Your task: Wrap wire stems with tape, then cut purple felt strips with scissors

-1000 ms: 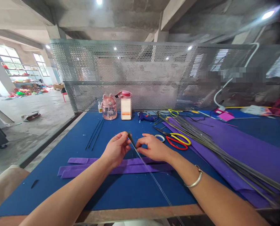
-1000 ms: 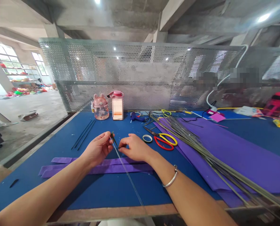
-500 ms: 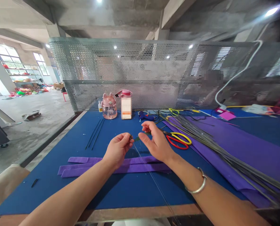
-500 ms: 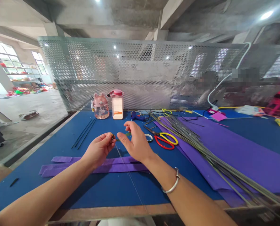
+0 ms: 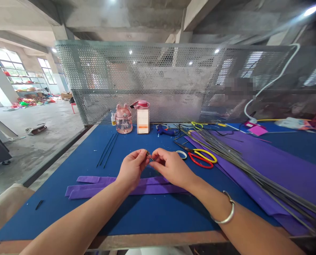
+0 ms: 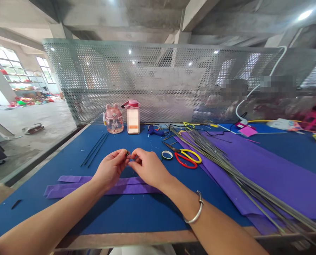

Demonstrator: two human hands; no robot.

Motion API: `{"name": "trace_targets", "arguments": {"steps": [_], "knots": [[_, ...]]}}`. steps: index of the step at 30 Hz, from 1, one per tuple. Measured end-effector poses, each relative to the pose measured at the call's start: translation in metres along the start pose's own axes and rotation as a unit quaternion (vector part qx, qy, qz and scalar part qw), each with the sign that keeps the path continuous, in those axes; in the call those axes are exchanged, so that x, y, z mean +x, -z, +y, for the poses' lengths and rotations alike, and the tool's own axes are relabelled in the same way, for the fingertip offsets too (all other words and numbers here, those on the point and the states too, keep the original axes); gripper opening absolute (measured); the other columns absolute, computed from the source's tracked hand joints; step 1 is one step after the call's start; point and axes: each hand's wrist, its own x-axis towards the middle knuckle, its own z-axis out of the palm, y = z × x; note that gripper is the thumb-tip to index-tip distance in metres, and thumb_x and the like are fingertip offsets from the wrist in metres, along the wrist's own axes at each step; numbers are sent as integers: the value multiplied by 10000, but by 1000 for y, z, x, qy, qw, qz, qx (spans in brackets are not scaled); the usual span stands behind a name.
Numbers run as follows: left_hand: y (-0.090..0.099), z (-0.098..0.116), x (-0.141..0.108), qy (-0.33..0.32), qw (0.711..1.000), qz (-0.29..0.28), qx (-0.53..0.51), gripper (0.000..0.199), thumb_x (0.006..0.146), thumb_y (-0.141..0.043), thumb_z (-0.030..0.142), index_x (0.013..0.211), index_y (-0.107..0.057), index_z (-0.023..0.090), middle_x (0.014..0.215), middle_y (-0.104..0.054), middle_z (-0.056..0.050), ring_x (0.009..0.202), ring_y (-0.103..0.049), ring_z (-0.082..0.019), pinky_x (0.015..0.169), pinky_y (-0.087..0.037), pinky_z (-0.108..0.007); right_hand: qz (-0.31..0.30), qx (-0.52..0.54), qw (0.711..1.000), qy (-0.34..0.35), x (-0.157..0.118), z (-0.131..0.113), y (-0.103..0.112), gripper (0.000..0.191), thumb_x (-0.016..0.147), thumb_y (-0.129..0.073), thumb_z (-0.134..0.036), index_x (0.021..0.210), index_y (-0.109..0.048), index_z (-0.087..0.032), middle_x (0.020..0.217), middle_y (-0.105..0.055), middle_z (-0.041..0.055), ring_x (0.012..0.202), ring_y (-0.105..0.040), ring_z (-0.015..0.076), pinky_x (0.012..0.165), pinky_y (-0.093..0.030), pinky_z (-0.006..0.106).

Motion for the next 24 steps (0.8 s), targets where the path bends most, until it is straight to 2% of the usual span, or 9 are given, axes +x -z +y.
{"name": "trace_targets", "arguments": {"steps": [2, 5, 8, 11, 13, 14, 16, 20, 24], "knots": [[-1, 1, 1, 2, 1000, 3, -6, 191, 666, -754, 241, 711, -632, 102, 667, -632, -15, 594, -572, -49, 612, -479, -140, -7, 35, 999, -26, 1, 4, 1, 47, 843, -516, -229, 803, -533, -209, 556, -564, -45, 449, -471, 102, 468, -346, 219], [-1, 4, 2, 3, 1000, 15, -17, 110, 717, -704, 167, 783, -653, 95, 732, -652, -41, 667, -612, -70, 640, -493, -149, 42, 20, 999, -18, 5, 10, 12, 90, 841, -517, -221, 753, -520, -201, 552, -517, -47, 484, -443, 100, 486, -343, 220], [1, 7, 3, 1, 999, 32, -10, 237, 689, -706, 94, 919, -659, 128, 797, -668, -40, 714, -631, -86, 595, -477, -147, 83, 35, 996, -2, 7, 9, 28, 132, 862, -494, -264, 753, -518, -195, 602, -491, -35, 556, -443, 107, 529, -362, 225], [4, 7, 4, -8, 998, 41, 45, 374, 656, -744, 138, 1018, -655, 172, 834, -679, -24, 655, -598, -61, 508, -409, -138, -12, 166, 985, -55, 4, 1, 39, 151, 847, -503, -302, 753, -520, -185, 621, -475, -31, 498, -388, 81, 438, -313, 202], [5, 6, 4, -28, 997, 39, 58, 401, 636, -763, 173, 1023, -658, 163, 833, -686, -27, 662, -589, -59, 560, -419, -152, -109, 290, 943, -120, 1, -6, 39, 157, 799, -561, -336, 794, -529, -182, 623, -460, -38, 446, -325, 58, 363, -221, 178], [4, 6, 3, -38, 997, 32, 51, 407, 624, -771, 179, 1014, -659, 154, 819, -687, -29, 688, -597, -68, 611, -436, -166, -134, 339, 920, -143, 0, -9, 37, 187, 771, -593, -353, 810, -530, -182, 612, -446, -45, 439, -313, 53, 349, -193, 166], [3, 6, 1, -46, 998, 15, 29, 419, 604, -782, 181, 1001, -655, 145, 786, -681, -23, 722, -610, -87, 677, -452, -199, -129, 386, 898, -166, -2, -12, 30, 244, 733, -638, -383, 817, -533, -179, 568, -418, -63, 430, -308, 46, 342, -195, 149], [-1, 4, -4, -43, 999, 4, 19, 428, 594, -787, 178, 997, -645, 154, 750, -662, 3, 669, -599, -73, 638, -446, -195, -65, 366, 910, -185, -1, -9, 16, 278, 723, -651, -403, 824, -539, -169, 549, -469, -68, 375, -281, 22, 329, -220, 148], [-2, 2, -6, -48, 999, 1, 3, 417, 602, -779, 171, 996, -641, 160, 754, -658, 10, 696, -610, -78, 681, -461, -207, -40, 326, 929, -169, 2, -5, 12, 196, 773, -598, -350, 822, -529, -172, 533, -508, -54, 397, -370, 46, 343, -239, 145]]}}
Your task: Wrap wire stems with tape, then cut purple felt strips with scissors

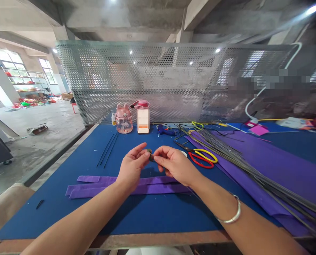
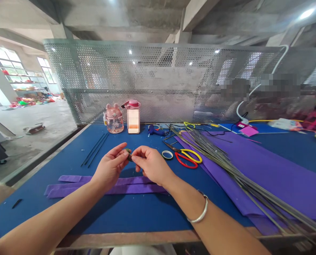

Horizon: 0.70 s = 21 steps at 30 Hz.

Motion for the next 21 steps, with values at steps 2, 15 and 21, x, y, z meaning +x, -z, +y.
{"name": "trace_targets", "arguments": {"steps": [2, 15, 21], "knots": [[0, -1, 0, -5, 1000, -4, -7, 423, 610, -772, 168, 1012, -638, 164, 763, -660, 8, 715, -616, -85, 715, -468, -224, 9, -26, 999, 20, 1, 0, 1, 149, 785, -577, -305, 802, -528, -165, 576, -550, -34, 422, -429, 52, 357, -254, 149], [-1, 0, 0, 16, 999, 19, -38, 410, 610, -766, 126, 998, -643, 167, 814, -690, -13, 722, -633, -85, 705, -475, -209, 18, -94, 993, 68, 1, -1, 7, 187, 815, -492, -224, 951, -594, -147, 708, -634, 16, 423, -397, 56, 405, -318, 198], [1, -1, 1, -9, 1000, 5, -4, 451, 589, -788, 150, 1015, -641, 159, 769, -683, -4, 663, -612, -72, 609, -447, -178, 28, -125, 989, 68, 2, -3, 5, 143, 807, -511, -200, 900, -611, -155, 720, -616, 5, 444, -449, 59, 429, -375, 200]]}}
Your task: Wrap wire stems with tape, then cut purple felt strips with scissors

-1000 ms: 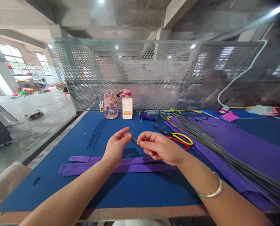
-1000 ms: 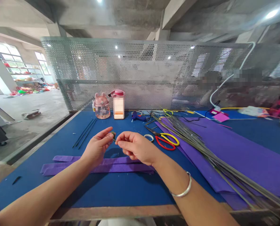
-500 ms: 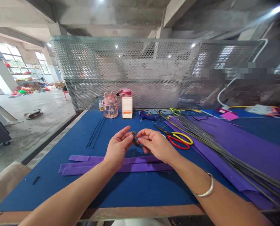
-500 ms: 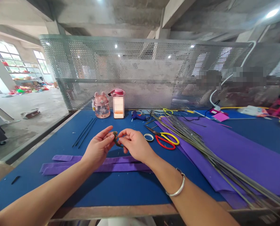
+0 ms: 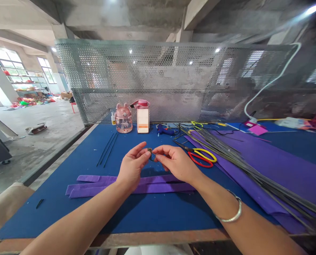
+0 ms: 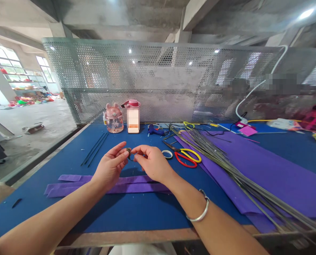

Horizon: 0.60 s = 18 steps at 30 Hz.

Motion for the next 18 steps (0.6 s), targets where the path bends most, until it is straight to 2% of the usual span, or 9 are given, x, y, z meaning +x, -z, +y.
{"name": "trace_targets", "arguments": {"steps": [3, 7, 9, 11, 14, 16, 18], "knots": [[1, 0, 1, -8, 1000, 2, 20, 449, 596, -788, 168, 1020, -639, 156, 764, -687, -7, 654, -606, -70, 586, -432, -174, -5, 28, 999, -33, -2, -5, -4, 125, 795, -524, -177, 900, -590, -162, 787, -625, 14, 465, -514, 63, 398, -372, 181], [-2, 2, -1, -11, 1000, -26, 4, 455, 596, -788, 160, 1021, -625, 153, 764, -690, -14, 708, -633, -101, 662, -475, -211, -48, 138, 984, -104, -11, -11, -11, 187, 840, -463, -207, 1021, -505, -192, 961, -640, 58, 519, -602, 93, 277, -267, 144], [-4, 4, -3, -2, 999, -32, 2, 459, 596, -789, 162, 1023, -621, 155, 775, -688, -13, 702, -635, -100, 640, -480, -204, -37, 150, 982, -106, -15, -12, -14, 160, 849, -460, -228, 1000, -499, -194, 960, -644, 67, 620, -641, 125, 273, -290, 133], [-5, 5, -5, 8, 1000, -19, 8, 461, 597, -791, 176, 1025, -620, 163, 787, -679, -5, 656, -618, -77, 560, -452, -167, -6, 123, 988, -91, -18, -10, -13, 127, 842, -479, -239, 953, -513, -187, 873, -653, 62, 683, -644, 147, 290, -331, 133], [-4, 4, -5, 17, 1000, -2, 14, 451, 596, -793, 190, 1012, -621, 168, 780, -658, 13, 607, -590, -49, 506, -419, -140, 19, 75, 994, -82, -17, -7, -8, 119, 842, -486, -259, 918, -527, -177, 772, -661, 40, 522, -578, 108, 300, -324, 147], [-3, 2, -3, 19, 1000, -11, 9, 443, 596, -791, 177, 1003, -617, 167, 773, -650, 17, 618, -593, -50, 542, -441, -148, 15, 59, 995, -76, -13, -5, -2, 119, 845, -479, -257, 908, -532, -171, 757, -669, 30, 414, -502, 67, 311, -292, 157], [-3, 2, 1, 25, 999, -32, 10, 456, 603, -782, 155, 1023, -604, 170, 796, -660, 6, 641, -606, -60, 584, -464, -164, 4, 43, 997, -66, -6, -3, 5, 106, 838, -480, -238, 885, -539, -163, 750, -670, 26, 405, -495, 59, 342, -294, 169]]}}
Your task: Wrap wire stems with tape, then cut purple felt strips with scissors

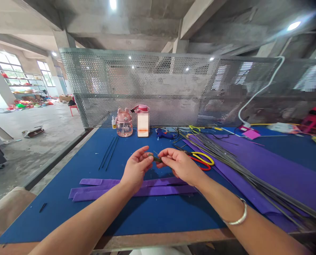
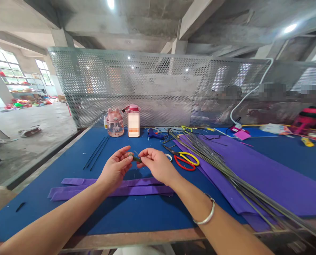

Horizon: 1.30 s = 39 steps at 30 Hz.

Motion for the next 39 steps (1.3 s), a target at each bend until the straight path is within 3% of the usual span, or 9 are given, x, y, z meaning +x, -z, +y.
{"name": "trace_targets", "arguments": {"steps": [4, 7, 9, 14, 18, 26, 32, 35, 39], "knots": [[-2, 3, 14, 23, 999, 5, 45, 434, 610, -774, 128, 1012, -611, 150, 773, -682, -17, 627, -615, -72, 587, -478, -176, -18, -85, 996, 31, 16, -1, 19, 90, 812, -483, -184, 840, -565, -161, 750, -659, 19, 527, -577, 98, 469, -386, 208], [-1, 3, 23, 28, 996, 40, 69, 362, 624, -765, 119, 963, -637, 140, 779, -694, -31, 632, -625, -72, 550, -472, -150, 72, -212, 969, 100, 24, -5, 34, 102, 815, -512, -227, 834, -599, -176, 663, -618, 0, 531, -550, 119, 512, -388, 240], [2, 1, 24, 37, 996, 57, 64, 331, 652, -744, 106, 965, -642, 142, 817, -703, -45, 649, -637, -73, 546, -479, -139, 91, -246, 953, 150, 26, -7, 38, 119, 826, -523, -267, 810, -609, -185, 662, -613, 2, 551, -532, 127, 529, -385, 248], [10, -3, 12, 60, 995, 78, 16, 301, 707, -693, 80, 995, -633, 144, 860, -712, -58, 670, -655, -77, 595, -521, -148, -2, -241, 951, 196, 18, 4, 20, 147, 841, -504, -198, 793, -643, -192, 730, -638, 7, 636, -533, 132, 581, -394, 242], [9, -4, 2, 51, 998, 43, 7, 306, 710, -695, 96, 1007, -636, 140, 858, -717, -65, 696, -664, -94, 610, -532, -159, 22, -237, 946, 219, 10, 14, 8, 145, 836, -524, -176, 785, -660, -184, 749, -638, 16, 669, -537, 137, 608, -397, 245], [6, -4, -6, 42, 999, 12, 30, 339, 664, -743, 163, 991, -656, 149, 860, -723, -64, 726, -668, -114, 641, -522, -191, 34, -215, 953, 212, 9, 15, 11, 116, 816, -555, -186, 788, -667, -183, 742, -629, 17, 651, -530, 132, 589, -405, 244], [5, -6, -7, 12, 997, 4, 75, 370, 627, -766, 215, 981, -671, 161, 852, -724, -59, 768, -669, -143, 672, -509, -236, 37, -194, 967, 163, 10, 20, 10, 170, 783, -582, -233, 942, -630, -194, 724, -599, 2, 542, -472, 106, 509, -381, 228], [4, -6, -9, -20, 995, 5, 102, 383, 620, -769, 247, 981, -673, 167, 846, -724, -53, 778, -667, -153, 665, -507, -244, 11, -146, 981, 130, 10, 19, 9, 246, 777, -563, -209, 1018, -605, -190, 904, -664, 39, 500, -471, 86, 480, -385, 224], [2, -5, -11, -38, 991, 28, 125, 386, 623, -764, 268, 982, -669, 165, 826, -722, -49, 745, -664, -147, 625, -499, -232, -47, -115, 988, 91, 10, 16, 9, 238, 802, -514, -190, 1017, -612, -166, 726, -692, 32, 565, -574, 130, 527, -420, 238]]}}
